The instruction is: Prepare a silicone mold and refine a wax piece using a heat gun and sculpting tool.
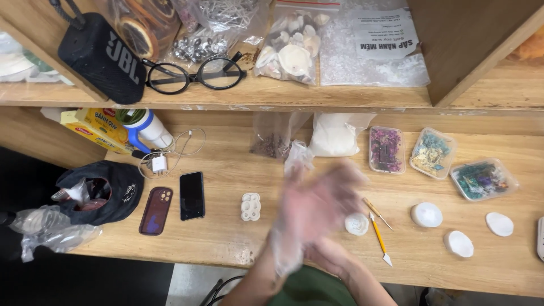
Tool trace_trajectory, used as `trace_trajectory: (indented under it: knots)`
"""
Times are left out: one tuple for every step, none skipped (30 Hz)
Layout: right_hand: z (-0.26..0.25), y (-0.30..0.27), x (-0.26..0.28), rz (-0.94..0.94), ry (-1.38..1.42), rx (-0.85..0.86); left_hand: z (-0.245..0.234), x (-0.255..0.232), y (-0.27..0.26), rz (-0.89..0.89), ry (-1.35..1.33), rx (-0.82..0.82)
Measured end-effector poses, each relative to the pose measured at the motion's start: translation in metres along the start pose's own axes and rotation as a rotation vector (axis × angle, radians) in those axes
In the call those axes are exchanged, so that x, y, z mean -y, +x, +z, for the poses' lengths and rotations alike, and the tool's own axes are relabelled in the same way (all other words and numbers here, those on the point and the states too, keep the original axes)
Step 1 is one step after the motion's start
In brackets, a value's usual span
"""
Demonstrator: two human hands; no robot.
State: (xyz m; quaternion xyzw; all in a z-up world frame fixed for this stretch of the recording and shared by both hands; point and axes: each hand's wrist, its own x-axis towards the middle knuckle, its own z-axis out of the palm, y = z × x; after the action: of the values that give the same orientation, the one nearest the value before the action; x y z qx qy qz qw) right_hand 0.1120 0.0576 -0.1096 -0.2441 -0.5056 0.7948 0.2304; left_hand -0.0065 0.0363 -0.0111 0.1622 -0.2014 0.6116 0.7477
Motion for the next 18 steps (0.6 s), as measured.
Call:
trace_trajectory:
  knots:
    - [-0.002,0.002,-0.001,-0.047,0.005,0.016,0.001,0.018,-0.004,0.003,0.003,-0.003]
    - [-0.004,0.005,0.0,-0.097,0.007,0.032,0.001,0.036,-0.006,-0.098,-0.014,0.014]
    - [-0.007,0.008,0.0,-0.146,0.01,0.048,0.001,0.053,-0.008,-0.198,-0.031,0.032]
    - [-0.013,0.009,-0.002,-0.196,0.012,0.063,0.001,0.06,-0.011,-0.196,-0.028,0.033]
    - [-0.019,0.011,-0.004,-0.245,0.013,0.078,0.001,0.067,-0.013,-0.29,-0.066,0.031]
    - [-0.024,0.009,-0.009,-0.29,0.02,0.089,0.002,0.075,-0.018,-0.384,-0.108,0.023]
    - [-0.03,0.007,-0.015,-0.336,0.026,0.099,0.005,0.076,-0.026,-0.383,-0.11,0.018]
    - [-0.039,0.009,-0.018,-0.39,0.025,0.11,0.007,0.075,-0.03,-0.426,-0.096,-0.022]
    - [-0.049,0.011,-0.021,-0.445,0.023,0.122,0.009,0.074,-0.034,-0.469,-0.081,-0.061]
    - [-0.056,0.009,-0.027,-0.494,0.028,0.132,-0.006,0.088,-0.049,-0.47,-0.082,-0.063]
    - [-0.064,0.007,-0.033,-0.542,0.032,0.141,-0.016,0.101,-0.067,-0.352,-0.198,-0.108]
    - [-0.071,0.007,-0.038,-0.594,0.034,0.152,-0.025,0.112,-0.084,-0.235,-0.311,-0.149]
    - [-0.078,0.007,-0.042,-0.646,0.036,0.163,-0.051,0.123,-0.091,-0.117,-0.422,-0.189]
    - [-0.085,0.003,-0.047,-0.694,0.038,0.17,-0.074,0.135,-0.1,0.003,-0.537,-0.231]
    - [-0.091,0.0,-0.052,-0.742,0.04,0.178,-0.097,0.149,-0.112,0.126,-0.65,-0.273]
    - [-0.096,-0.002,-0.056,-0.792,0.042,0.186,-0.121,0.155,-0.111,0.249,-0.76,-0.313]
    - [-0.1,-0.004,-0.06,-0.841,0.044,0.195,-0.144,0.162,-0.112,0.374,-0.868,-0.353]
    - [-0.103,-0.006,-0.064,-0.889,0.048,0.205,-0.167,0.169,-0.115,0.504,-0.973,-0.391]
